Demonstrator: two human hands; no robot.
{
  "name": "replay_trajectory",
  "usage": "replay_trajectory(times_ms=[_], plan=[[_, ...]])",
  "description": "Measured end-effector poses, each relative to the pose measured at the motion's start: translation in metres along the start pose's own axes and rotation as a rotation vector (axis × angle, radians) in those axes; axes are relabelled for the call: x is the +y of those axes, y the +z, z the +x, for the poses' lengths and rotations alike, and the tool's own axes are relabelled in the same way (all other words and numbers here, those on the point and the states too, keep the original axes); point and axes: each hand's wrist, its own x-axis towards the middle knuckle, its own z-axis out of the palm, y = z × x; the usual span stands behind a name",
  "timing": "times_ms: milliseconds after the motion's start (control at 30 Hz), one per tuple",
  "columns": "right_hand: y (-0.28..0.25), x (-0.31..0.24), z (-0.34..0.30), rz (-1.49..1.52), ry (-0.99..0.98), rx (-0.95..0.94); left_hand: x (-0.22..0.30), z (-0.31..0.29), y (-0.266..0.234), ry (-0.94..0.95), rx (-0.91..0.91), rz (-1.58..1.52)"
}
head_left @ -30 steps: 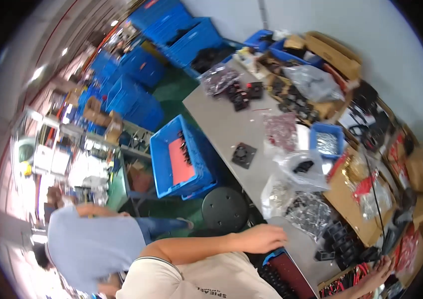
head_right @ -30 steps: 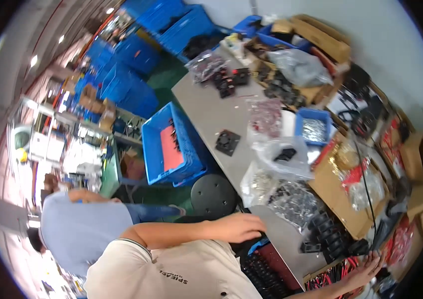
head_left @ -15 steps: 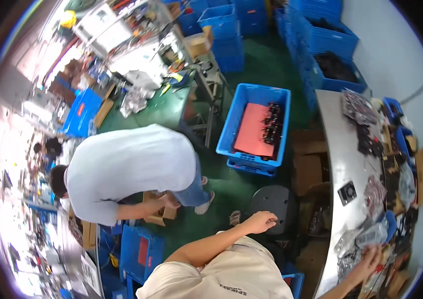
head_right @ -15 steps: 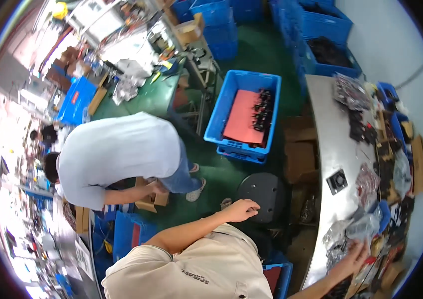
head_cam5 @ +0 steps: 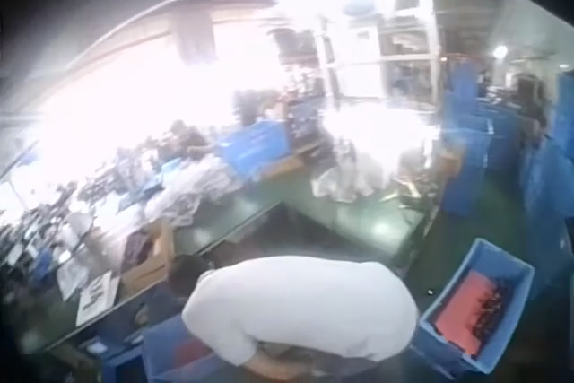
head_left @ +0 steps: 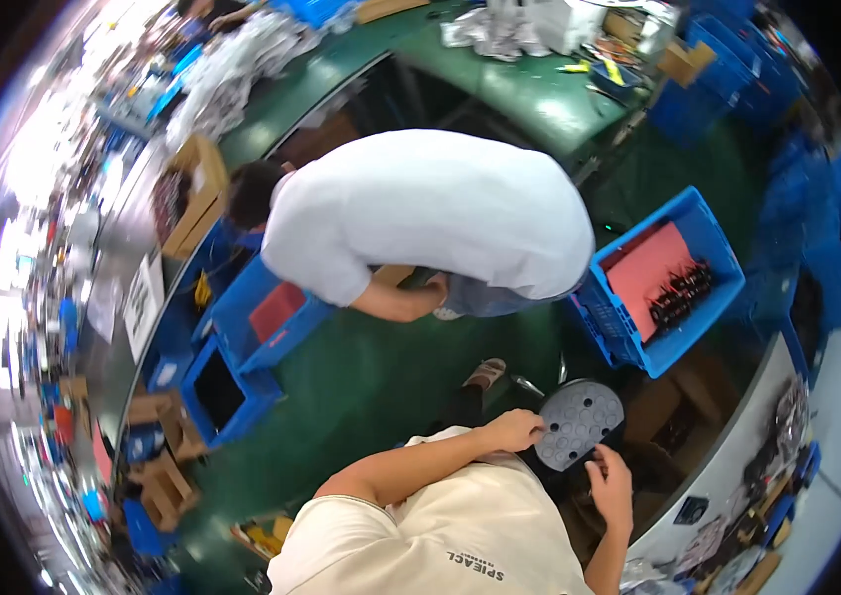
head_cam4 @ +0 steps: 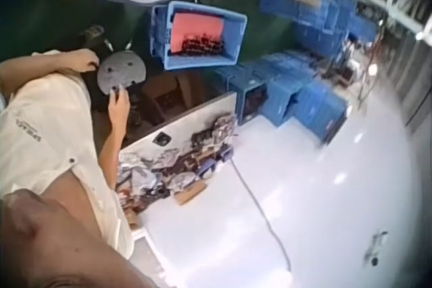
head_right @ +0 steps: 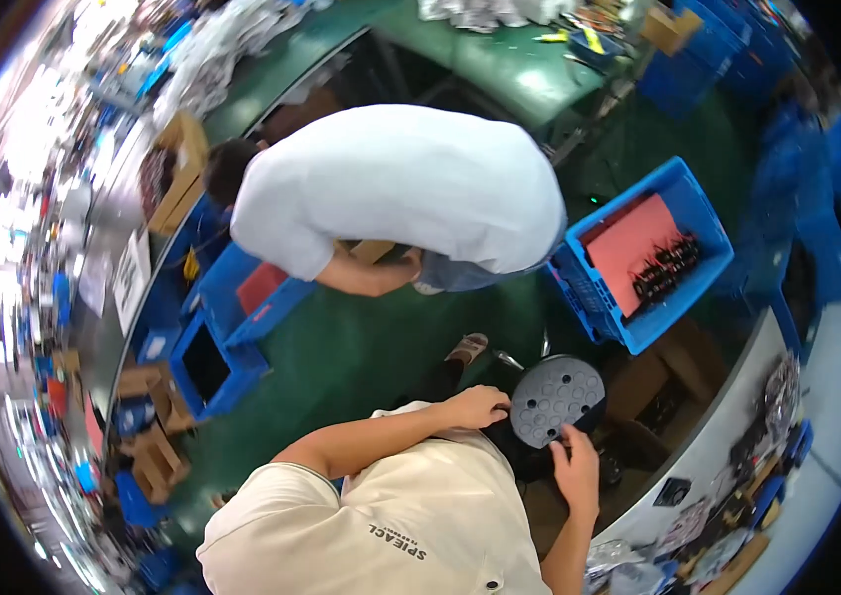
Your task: Assembling cooling fans into brackets and packaging them into plastic bags within a factory setting.
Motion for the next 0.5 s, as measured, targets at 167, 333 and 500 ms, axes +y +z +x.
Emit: replay_trajectory(times_ms=[167,333,500], plan=[[-0.023,0.015,0.039,-0.199,-0.144,-0.049,-0.012,-0.058,-0.012,-0.103,0.264,0.012],[-0.013,-0.026,0.058,-0.287,-0.286,-0.099,-0.037,-0.112,-0.004,-0.338,0.227,-0.029],[0.033,-0.035,0.048,-0.179,-0.214,-0.074,-0.053,-0.093,-0.018,-0.162,0.229,-0.081]])
